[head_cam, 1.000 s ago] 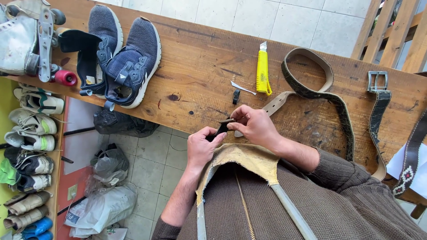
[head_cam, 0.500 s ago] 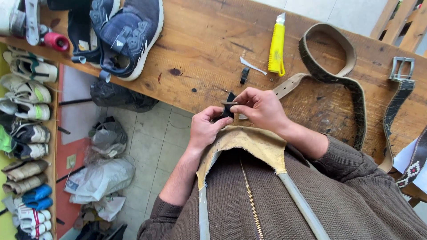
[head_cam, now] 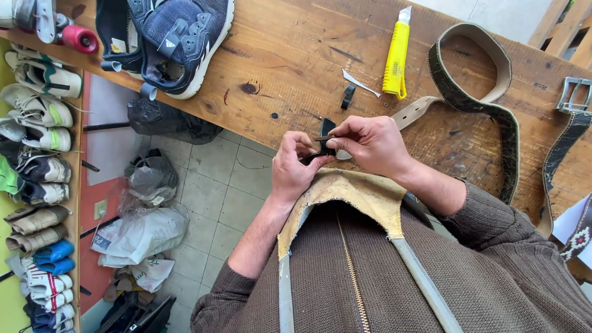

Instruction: Repairing a leather belt by trimming the strap with a utility knife and reattaching the buckle.

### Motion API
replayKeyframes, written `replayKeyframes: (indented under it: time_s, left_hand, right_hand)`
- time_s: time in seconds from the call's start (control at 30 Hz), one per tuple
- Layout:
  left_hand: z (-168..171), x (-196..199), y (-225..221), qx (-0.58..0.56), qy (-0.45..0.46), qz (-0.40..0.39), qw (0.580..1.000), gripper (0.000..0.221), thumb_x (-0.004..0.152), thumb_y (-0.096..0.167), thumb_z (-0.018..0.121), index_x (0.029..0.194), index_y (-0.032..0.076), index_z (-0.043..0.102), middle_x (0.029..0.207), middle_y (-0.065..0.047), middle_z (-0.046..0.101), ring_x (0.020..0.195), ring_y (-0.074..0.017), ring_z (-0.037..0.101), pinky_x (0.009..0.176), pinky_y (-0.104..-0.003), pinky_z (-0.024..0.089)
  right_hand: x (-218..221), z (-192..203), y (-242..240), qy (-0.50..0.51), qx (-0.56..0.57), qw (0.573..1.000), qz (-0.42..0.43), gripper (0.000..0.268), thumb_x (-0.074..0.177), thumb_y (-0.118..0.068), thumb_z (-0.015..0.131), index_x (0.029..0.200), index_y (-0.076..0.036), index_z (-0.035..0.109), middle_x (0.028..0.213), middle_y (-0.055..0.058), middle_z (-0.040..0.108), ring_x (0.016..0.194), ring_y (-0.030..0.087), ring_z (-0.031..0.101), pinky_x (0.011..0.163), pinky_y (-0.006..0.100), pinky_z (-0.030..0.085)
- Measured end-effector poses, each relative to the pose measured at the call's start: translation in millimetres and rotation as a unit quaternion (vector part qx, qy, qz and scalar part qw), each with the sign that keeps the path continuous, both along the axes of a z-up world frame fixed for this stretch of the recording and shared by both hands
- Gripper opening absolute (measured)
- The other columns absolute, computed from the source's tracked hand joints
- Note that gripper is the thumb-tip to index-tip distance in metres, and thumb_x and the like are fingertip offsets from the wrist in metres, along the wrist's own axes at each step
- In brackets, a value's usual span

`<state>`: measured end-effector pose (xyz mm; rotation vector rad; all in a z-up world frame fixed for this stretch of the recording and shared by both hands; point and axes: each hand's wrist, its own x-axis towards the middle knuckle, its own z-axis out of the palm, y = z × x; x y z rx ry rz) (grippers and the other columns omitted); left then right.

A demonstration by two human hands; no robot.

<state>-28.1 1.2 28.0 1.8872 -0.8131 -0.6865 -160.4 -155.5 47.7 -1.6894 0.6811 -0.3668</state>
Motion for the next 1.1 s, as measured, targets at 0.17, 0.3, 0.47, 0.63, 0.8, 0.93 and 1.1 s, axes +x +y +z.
replayKeyframes:
  time_s: [0.17, 0.3, 0.47, 0.63, 0.8, 0.93, 1.1]
  left_hand:
    - [-9.1, 1.3, -0.5, -0.045, -0.122, -0.111, 0.985, 0.062, 0.088, 0.039, 0.081, 0.140, 0.017, 0.056, 0.135, -0.009, 0.061, 0.091, -0.0296, 0.077, 0.078, -0.043, 0.063]
    - [-3.8, 1.9, -1.6, -0.039, -0.205, -0.162, 0.964, 0.057, 0.094, 0.036, 0.074, 0.146, 0.021, 0.057, 0.105, -0.006, 0.070, 0.088, -0.0301, 0.075, 0.072, -0.043, 0.062]
    - [-24.2, 2.7, 5.9, 0.008, -0.251, -0.171, 0.953, 0.043, 0.089, 0.053, 0.073, 0.121, 0.026, 0.067, 0.087, 0.004, 0.062, 0.073, -0.0206, 0.072, 0.063, -0.035, 0.061]
    - [-4.0, 1.2, 1.7, 0.049, -0.239, -0.163, 0.956, 0.041, 0.079, 0.053, 0.082, 0.105, 0.025, 0.066, 0.080, 0.003, 0.056, 0.065, -0.0237, 0.070, 0.058, -0.037, 0.060]
    - [12.9, 4.3, -3.5, 0.110, -0.175, -0.156, 0.966, 0.038, 0.072, 0.048, 0.086, 0.095, 0.026, 0.066, 0.108, 0.007, 0.061, 0.065, -0.0211, 0.073, 0.064, -0.042, 0.062]
    - [13.1, 10.8, -4.5, 0.076, -0.162, -0.223, 0.958, 0.038, 0.078, 0.044, 0.083, 0.106, 0.025, 0.067, 0.096, 0.000, 0.067, 0.080, -0.0306, 0.075, 0.068, -0.044, 0.061]
    - [32.4, 17.7, -21.4, 0.063, 0.006, -0.282, 0.957, 0.025, 0.088, 0.036, 0.077, 0.104, 0.018, 0.070, 0.090, -0.009, 0.072, 0.087, -0.0354, 0.074, 0.071, -0.044, 0.058]
  right_hand:
    - [-2.0, -2.8, -8.1, -0.002, -0.036, 0.998, 0.055, 0.015, 0.084, -0.019, 0.088, 0.091, -0.012, 0.077, 0.069, 0.004, 0.075, 0.066, 0.015, 0.073, 0.063, 0.031, 0.055]
    - [-5.5, -5.6, -13.8, 0.002, -0.050, 0.995, 0.083, 0.013, 0.086, -0.023, 0.086, 0.090, -0.015, 0.077, 0.070, 0.001, 0.076, 0.070, 0.015, 0.075, 0.065, 0.030, 0.056]
    - [-6.1, -8.2, -18.8, 0.004, -0.058, 0.992, 0.111, 0.013, 0.087, -0.025, 0.084, 0.089, -0.015, 0.075, 0.070, -0.001, 0.077, 0.071, 0.017, 0.076, 0.067, 0.032, 0.057]
    - [-7.0, -10.4, -19.2, 0.012, -0.055, 0.988, 0.144, 0.010, 0.087, -0.027, 0.081, 0.088, -0.020, 0.075, 0.068, -0.006, 0.077, 0.074, 0.016, 0.077, 0.070, 0.032, 0.058]
    - [-6.9, -11.6, -19.8, 0.010, -0.053, 0.987, 0.154, 0.010, 0.088, -0.027, 0.081, 0.090, -0.020, 0.074, 0.070, -0.005, 0.077, 0.074, 0.015, 0.077, 0.070, 0.033, 0.058]
    - [-3.5, -10.5, -21.2, 0.005, -0.037, 0.987, 0.158, 0.011, 0.087, -0.028, 0.082, 0.090, -0.020, 0.075, 0.069, -0.007, 0.077, 0.073, 0.012, 0.077, 0.072, 0.031, 0.058]
    - [5.3, 1.3, -25.6, -0.018, 0.145, 0.980, 0.133, 0.006, 0.091, -0.010, 0.078, 0.089, -0.006, 0.075, 0.064, 0.004, 0.076, 0.059, 0.010, 0.073, 0.062, 0.025, 0.059]
